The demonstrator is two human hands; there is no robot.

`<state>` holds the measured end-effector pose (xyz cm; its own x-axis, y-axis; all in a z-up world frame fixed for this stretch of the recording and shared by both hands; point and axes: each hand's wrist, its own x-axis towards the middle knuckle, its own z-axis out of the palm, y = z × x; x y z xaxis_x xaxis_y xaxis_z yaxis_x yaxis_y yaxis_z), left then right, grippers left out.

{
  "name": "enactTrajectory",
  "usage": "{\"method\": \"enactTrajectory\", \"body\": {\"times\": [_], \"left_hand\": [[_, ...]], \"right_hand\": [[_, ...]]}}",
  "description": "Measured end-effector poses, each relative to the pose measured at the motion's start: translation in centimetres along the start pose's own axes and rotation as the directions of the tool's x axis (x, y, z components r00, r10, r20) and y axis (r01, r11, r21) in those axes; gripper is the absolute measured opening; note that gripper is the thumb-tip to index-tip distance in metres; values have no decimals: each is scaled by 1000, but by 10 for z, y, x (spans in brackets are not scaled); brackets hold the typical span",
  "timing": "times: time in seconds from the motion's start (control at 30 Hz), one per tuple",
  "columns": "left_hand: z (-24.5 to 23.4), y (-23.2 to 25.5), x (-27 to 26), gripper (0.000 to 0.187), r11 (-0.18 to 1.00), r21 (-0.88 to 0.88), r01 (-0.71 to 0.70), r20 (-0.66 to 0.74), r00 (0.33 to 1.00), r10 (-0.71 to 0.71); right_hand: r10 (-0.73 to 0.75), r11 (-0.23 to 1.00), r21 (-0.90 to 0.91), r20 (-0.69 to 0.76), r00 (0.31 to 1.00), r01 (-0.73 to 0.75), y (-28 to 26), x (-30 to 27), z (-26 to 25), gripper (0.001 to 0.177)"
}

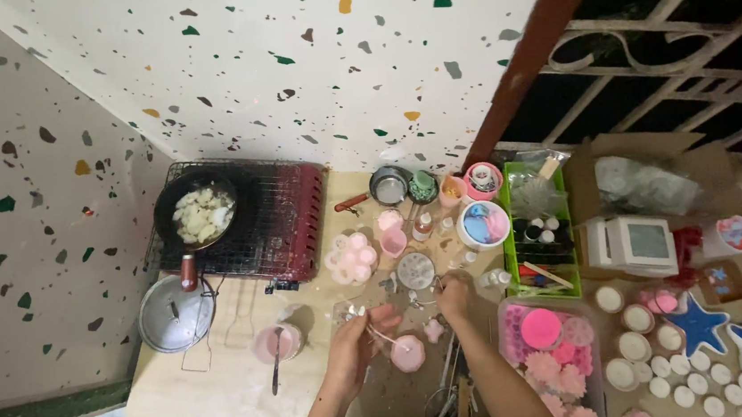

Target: Preparing and assembling components for scented flower-shaped candles.

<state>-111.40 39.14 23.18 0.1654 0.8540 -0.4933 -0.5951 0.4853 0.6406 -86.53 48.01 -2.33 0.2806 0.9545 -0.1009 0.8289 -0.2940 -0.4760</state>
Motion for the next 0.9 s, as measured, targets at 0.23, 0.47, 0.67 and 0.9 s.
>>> {"method": "enactTrajectory", "body": {"times": [0.23,0.47,0.67,0.9], "left_hand": [[11,12,11,50,999,-11,49,-4,999,-49],[11,17,7,52,996,86,12,5,1000,-12],[12,23,2,52,998,65,15,10,1000,-16],[26,44,-9,53,993,63,-95,157,984,84]], "right_hand": [[88,827,550,81,993,-118,48,-6,26,16],[117,748,646,97,988,-152,24,-17,-55,21],[-151,937,333,129,980,101,28,-13,-18,28],[-420,906,212,323,848,367,40,-18,3,14]]}}
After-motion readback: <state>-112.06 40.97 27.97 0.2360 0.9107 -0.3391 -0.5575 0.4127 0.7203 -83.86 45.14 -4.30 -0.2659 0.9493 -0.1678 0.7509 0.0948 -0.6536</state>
